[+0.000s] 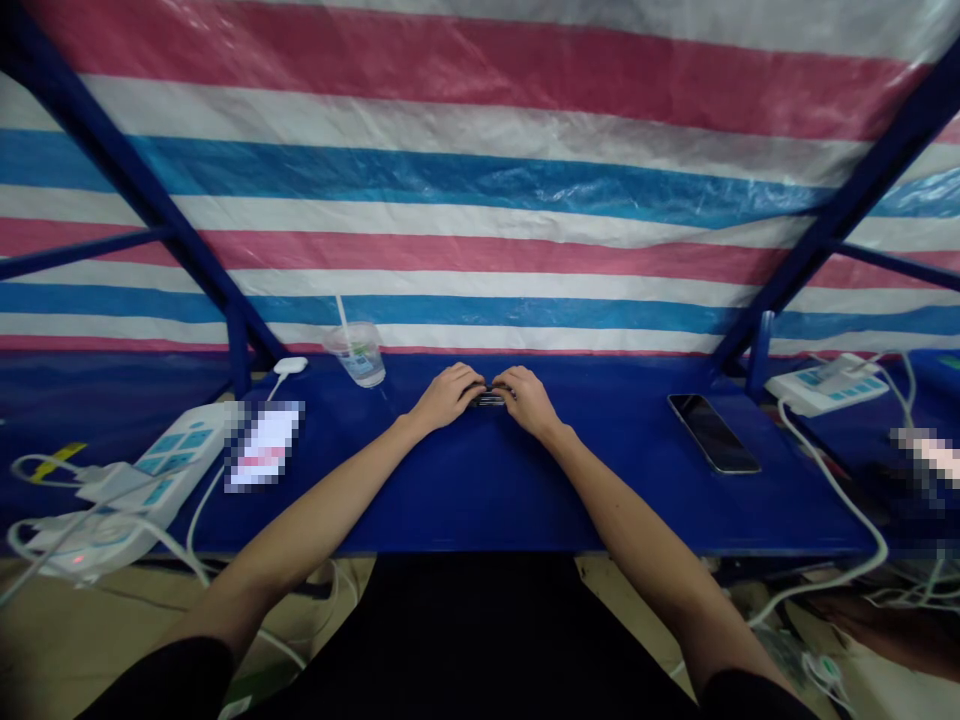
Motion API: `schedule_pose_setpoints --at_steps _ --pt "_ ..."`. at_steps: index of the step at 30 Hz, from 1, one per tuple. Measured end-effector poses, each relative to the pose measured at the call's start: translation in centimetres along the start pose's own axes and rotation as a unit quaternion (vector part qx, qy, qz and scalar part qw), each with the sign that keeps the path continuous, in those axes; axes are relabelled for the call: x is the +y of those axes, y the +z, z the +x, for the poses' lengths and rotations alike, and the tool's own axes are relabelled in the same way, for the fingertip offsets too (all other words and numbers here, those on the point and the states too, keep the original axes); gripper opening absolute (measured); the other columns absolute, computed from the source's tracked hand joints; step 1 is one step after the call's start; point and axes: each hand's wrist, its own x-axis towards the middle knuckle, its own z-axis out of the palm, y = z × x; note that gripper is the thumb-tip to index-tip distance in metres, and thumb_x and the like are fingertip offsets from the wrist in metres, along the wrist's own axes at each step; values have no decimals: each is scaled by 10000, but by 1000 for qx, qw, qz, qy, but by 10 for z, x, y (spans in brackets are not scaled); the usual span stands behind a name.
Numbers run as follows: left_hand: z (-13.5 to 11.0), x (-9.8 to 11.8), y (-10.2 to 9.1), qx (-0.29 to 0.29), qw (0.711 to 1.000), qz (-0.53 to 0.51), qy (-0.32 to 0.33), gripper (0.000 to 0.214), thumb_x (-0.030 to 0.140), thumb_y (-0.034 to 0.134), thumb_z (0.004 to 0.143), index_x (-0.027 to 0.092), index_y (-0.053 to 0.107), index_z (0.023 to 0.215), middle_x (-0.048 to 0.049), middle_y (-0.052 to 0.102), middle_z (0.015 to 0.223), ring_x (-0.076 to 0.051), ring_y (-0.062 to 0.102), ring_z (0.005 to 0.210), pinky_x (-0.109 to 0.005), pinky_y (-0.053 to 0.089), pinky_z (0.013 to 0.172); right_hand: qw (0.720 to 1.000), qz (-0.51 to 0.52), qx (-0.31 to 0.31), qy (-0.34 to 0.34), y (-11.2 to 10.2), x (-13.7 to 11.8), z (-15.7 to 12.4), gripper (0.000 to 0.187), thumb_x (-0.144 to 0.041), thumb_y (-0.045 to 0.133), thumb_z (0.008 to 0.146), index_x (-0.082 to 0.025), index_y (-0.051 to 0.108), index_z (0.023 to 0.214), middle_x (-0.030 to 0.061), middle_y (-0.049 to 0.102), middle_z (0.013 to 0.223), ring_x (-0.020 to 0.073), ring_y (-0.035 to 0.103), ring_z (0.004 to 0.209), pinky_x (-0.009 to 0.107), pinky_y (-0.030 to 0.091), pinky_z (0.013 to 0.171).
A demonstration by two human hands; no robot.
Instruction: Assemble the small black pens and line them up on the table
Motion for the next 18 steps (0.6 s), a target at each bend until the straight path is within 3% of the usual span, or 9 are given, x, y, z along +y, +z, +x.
schedule_pose_setpoints --at_steps 13,18 --pt "-1 1 8 -8 999 -26 36 147 286 604 1021 171 673 1082 -75 698 1037 -226 612 1002 -387 514 916 998 -34 -60 -4 1 -7 -3 122 -143 597 967 -210 697 991 71 713 974 227 610 923 366 420 831" --pt "-2 1 5 -7 1000 -5 13 304 373 650 999 163 650 1218 -91 704 1142 -248 617 1058 -413 508 959 997 -51 -52 13 -1 -7 -2 116 -138 598 952 -212 684 979 66 704 975 225 612 917 358 406 820"
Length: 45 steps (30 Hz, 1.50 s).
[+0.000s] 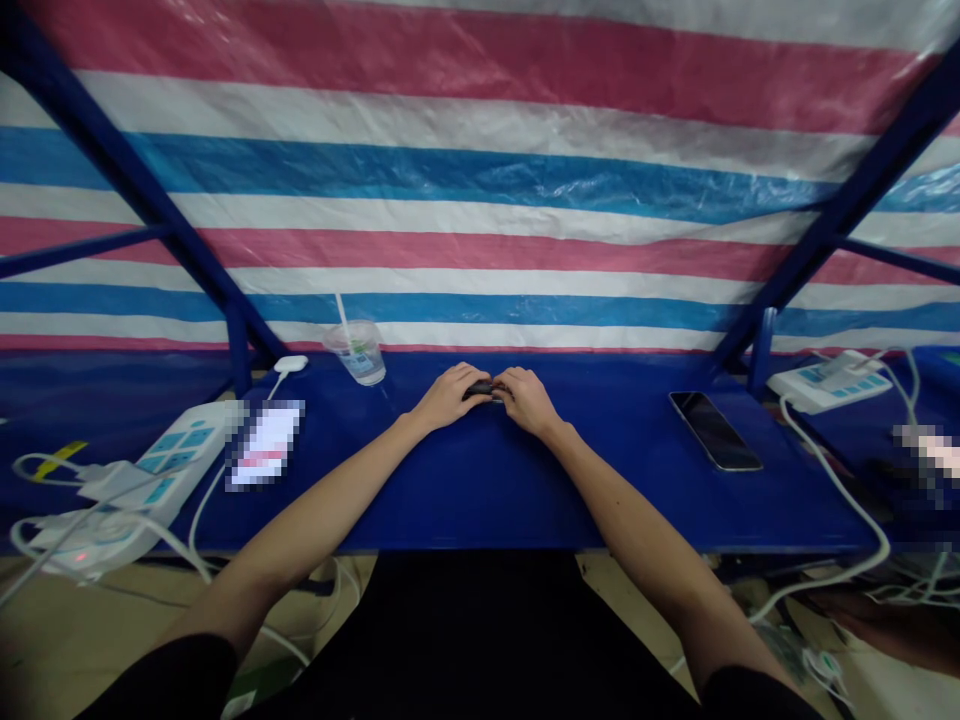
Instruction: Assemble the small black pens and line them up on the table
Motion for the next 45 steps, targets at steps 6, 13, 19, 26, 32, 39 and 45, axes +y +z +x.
schedule_pose_setpoints --at_steps 6,13,19,26,32,39,45 --pt "1 -2 -4 6 1000 19 -15 269 350 501 1074 173 703 1090 -75 720 1090 -229 613 1037 -413 484 963 1000 -6 21 6 -2 2 0 111 -116 604 910 -209 631 964 64 664 957 224 588 882 348 402 800" --pt "1 -6 -6 11 1000 -1 7 140 286 608 1021 175 690 1046 -67 714 1049 -226 604 1032 -402 495 960 1000 -20 7 8 -2 3 0 79 -172 603 964 -214 669 951 66 696 930 232 597 897 359 409 811" --pt "1 -3 -6 17 1000 -5 6 229 341 650 998 185 673 1165 -85 706 1118 -237 608 1079 -416 506 986 1000 -7 22 3 -3 3 1 92 -186 591 968 -219 676 951 70 693 933 240 584 890 371 442 816" --pt "1 -7 -7 0 1000 -2 -13 306 328 464 1082 168 725 1094 -88 718 1052 -230 605 1022 -423 507 959 998 14 69 0 -5 2 0 72 -182 601 948 -224 658 933 75 667 947 245 583 928 368 473 835" --pt "-2 -13 -9 29 999 -21 11 211 285 567 1037 220 742 1136 -74 714 1057 -217 610 1035 -425 519 961 999 -8 13 37 -4 3 -1 119 -209 583 979 -227 698 956 70 719 957 235 619 895 372 478 845" --pt "-1 -9 -6 21 1000 -18 -1 274 389 614 1018 197 729 1176 -87 721 1116 -232 610 1065 -431 510 987 999 15 33 16 -4 3 0 71 -197 599 957 -224 664 963 68 682 951 233 615 916 353 477 838" --pt "0 -12 -6 7 1000 -12 -2 287 314 506 1068 179 757 1040 -79 726 1019 -215 610 986 -417 510 941 999 -1 31 12 -4 2 -1 71 -187 592 963 -221 652 948 68 676 945 230 596 899 350 465 825"
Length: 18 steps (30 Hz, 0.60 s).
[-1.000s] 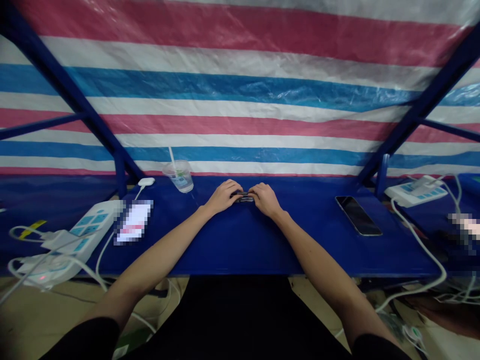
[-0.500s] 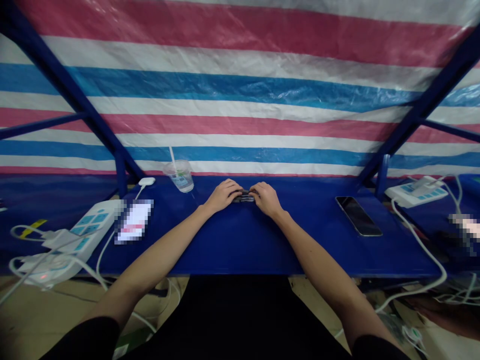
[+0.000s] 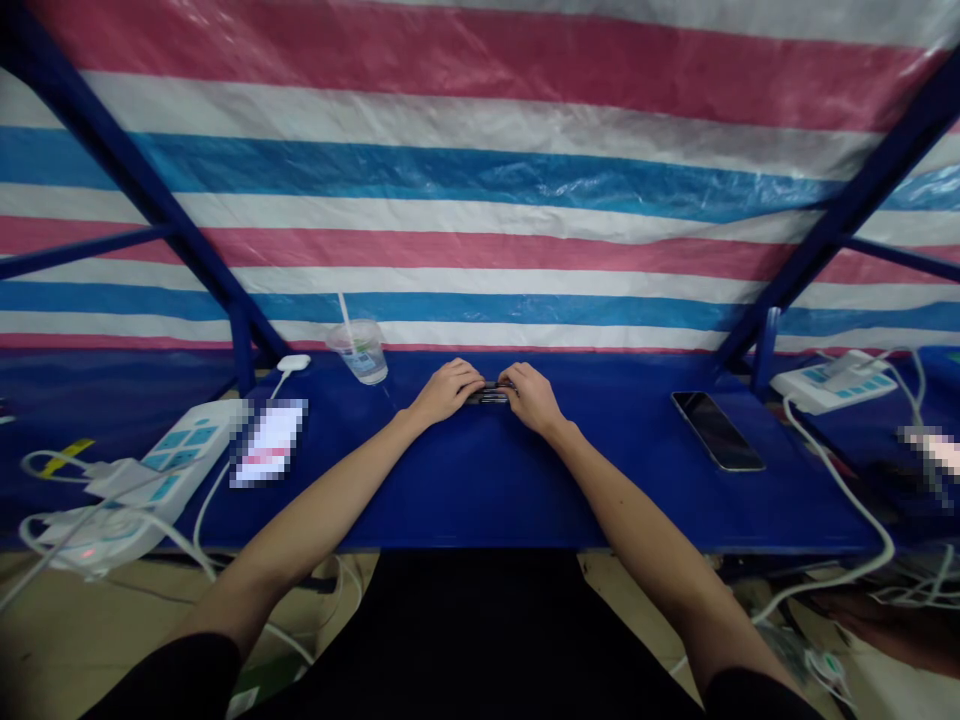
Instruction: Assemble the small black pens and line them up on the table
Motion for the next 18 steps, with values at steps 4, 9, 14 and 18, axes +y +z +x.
schedule_pose_setpoints --at_steps 4,9,14,18 --pt "-1 -1 -1 4 1000 -12 12 200 303 582 1034 205 750 1079 -73 717 1024 -215 617 1002 -414 519 938 999 -15 -33 31 1 0 0 109 -188 576 979 -230 672 945 57 706 955 221 616 886 344 455 823" --pt "-1 2 -1 7 1000 -15 9 217 338 608 1023 200 725 1143 -81 717 1088 -228 612 1054 -424 518 963 1000 -1 -22 22 2 2 0 80 -185 595 959 -227 662 951 57 685 941 223 607 884 344 455 811" --pt "0 4 0 -4 1000 -16 -13 318 316 441 1088 176 726 1089 -86 714 1077 -223 607 1031 -417 510 968 1000 6 3 10 2 4 0 69 -168 613 932 -229 647 934 62 668 937 232 591 893 351 456 812" --pt "0 0 2 -2 1000 -10 -9 321 306 447 1084 166 727 1014 -81 716 1017 -221 597 998 -406 509 948 1000 -9 -12 22 3 2 0 64 -177 614 946 -223 656 933 64 690 943 230 601 889 352 440 815"
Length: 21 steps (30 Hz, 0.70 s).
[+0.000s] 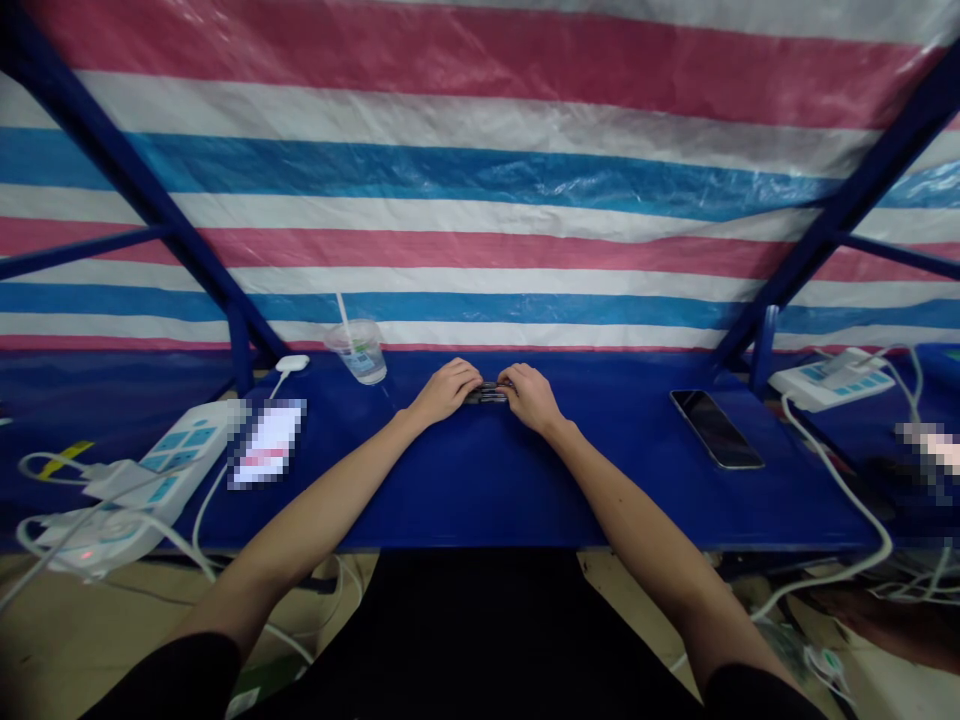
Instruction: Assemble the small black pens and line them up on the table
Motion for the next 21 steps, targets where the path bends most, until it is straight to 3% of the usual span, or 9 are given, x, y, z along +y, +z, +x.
schedule_pose_setpoints --at_steps 4,12,21 --pt "-1 -2 0 5 1000 -4 4 329 305 448 1082 172 737 1002 -83 719 1016 -218 598 1001 -404 511 944 999 -18 -23 14 1 -2 0 88 -190 600 972 -221 671 929 58 723 948 225 626 889 355 404 806" --pt "1 3 -1 -3 1000 -15 -4 335 319 437 1086 173 734 1035 -82 717 1010 -221 605 989 -417 515 948 1000 -16 14 -6 0 1 1 54 -192 627 958 -224 664 938 62 703 943 238 608 906 361 402 807" --pt "-2 1 -1 30 999 -13 23 154 283 600 1025 201 722 1071 -70 710 1066 -213 607 1052 -400 516 963 999 -14 -16 23 2 2 1 98 -182 595 972 -225 667 922 50 719 936 228 614 890 355 405 798"
